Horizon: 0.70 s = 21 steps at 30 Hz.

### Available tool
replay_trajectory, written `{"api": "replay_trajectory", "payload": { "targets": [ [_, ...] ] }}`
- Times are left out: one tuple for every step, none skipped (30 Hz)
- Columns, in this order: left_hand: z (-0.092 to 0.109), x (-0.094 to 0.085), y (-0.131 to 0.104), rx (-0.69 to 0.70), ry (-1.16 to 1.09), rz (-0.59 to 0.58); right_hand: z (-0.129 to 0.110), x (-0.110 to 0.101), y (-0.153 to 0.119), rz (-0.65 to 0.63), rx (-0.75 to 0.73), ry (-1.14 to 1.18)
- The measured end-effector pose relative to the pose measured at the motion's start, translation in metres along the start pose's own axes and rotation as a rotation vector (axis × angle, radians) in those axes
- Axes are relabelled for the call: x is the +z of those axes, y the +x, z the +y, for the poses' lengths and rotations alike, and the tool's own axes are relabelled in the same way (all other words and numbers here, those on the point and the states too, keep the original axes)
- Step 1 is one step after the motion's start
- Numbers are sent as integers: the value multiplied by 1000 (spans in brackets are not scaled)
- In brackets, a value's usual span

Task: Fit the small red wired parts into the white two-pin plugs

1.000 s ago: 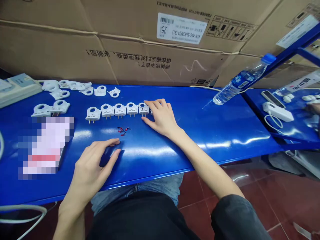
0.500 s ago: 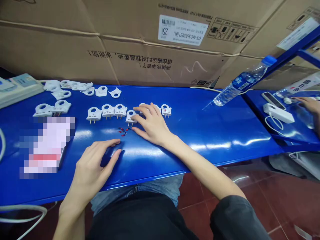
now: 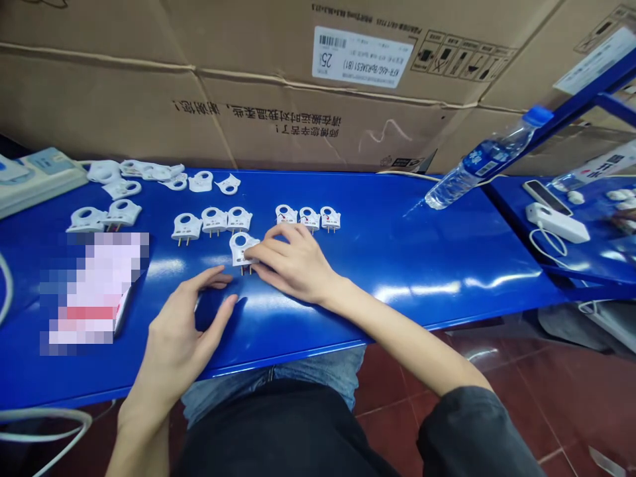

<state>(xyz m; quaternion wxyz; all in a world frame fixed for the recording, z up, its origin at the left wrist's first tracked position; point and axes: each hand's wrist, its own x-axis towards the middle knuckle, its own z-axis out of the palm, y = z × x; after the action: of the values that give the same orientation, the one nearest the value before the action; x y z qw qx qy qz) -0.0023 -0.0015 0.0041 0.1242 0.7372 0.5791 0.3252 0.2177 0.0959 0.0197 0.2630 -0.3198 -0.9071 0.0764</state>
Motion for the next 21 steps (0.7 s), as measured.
{"api": "replay_trajectory", "payload": {
  "targets": [
    [0, 0, 0, -10, -3, 9, -2, 0, 0, -11, -25, 9],
    [0, 0, 0, -15, -4, 14, -4, 1, -1, -27, -54, 15],
    [0, 0, 0, -13, 0, 19, -5, 2, -1, -44, -85, 19],
    [0, 0, 0, -5, 9, 18, -6, 3, -2, -52, -113, 20],
    [-1, 0, 0, 7, 22, 14, -7, 4, -2, -58, -138, 20],
    [-1, 0, 0, 21, 35, 10, -8, 4, -2, -56, -158, 20],
    [-2, 0, 0, 34, 48, 7, -9, 5, -2, -49, -171, 21],
    [-2, 0, 1, 47, 56, 3, -9, 5, -2, -41, -178, 24],
    [-3, 0, 1, 59, 60, 0, -9, 5, -1, -37, -180, 28],
    [-3, 0, 1, 68, 59, -2, -9, 5, -1, -37, -177, 33],
    [-3, 0, 1, 75, 54, -1, -9, 5, -1, -41, -175, 41],
    [-3, 0, 1, 80, 48, -1, -9, 5, -1, -49, -173, 50],
    [-3, -1, 1, 83, 42, 2, -10, 5, 0, -60, -171, 58],
    [-3, -1, 1, 81, 35, 6, -10, 6, 0, -71, -172, 64],
    [-3, -1, 1, 75, 28, 8, -11, 6, 0, -77, -174, 71],
    [-2, -1, 1, 65, 20, 6, -11, 7, 0, -76, -182, 80],
    [-1, -2, 1, 53, 12, 4, -11, 7, 0, -66, -188, 93],
    [-1, -2, 1, 39, 3, 4, -11, 7, 0, -53, -186, 108],
    [0, -2, 1, 25, -6, 6, -11, 6, 0, -31, -178, 127],
    [1, -2, 1, 12, -14, 10, -10, 6, 0, -8, -160, 145],
    [1, -3, 1, 3, -21, 13, -9, 5, 0, 16, -133, 155]
  ]
}}
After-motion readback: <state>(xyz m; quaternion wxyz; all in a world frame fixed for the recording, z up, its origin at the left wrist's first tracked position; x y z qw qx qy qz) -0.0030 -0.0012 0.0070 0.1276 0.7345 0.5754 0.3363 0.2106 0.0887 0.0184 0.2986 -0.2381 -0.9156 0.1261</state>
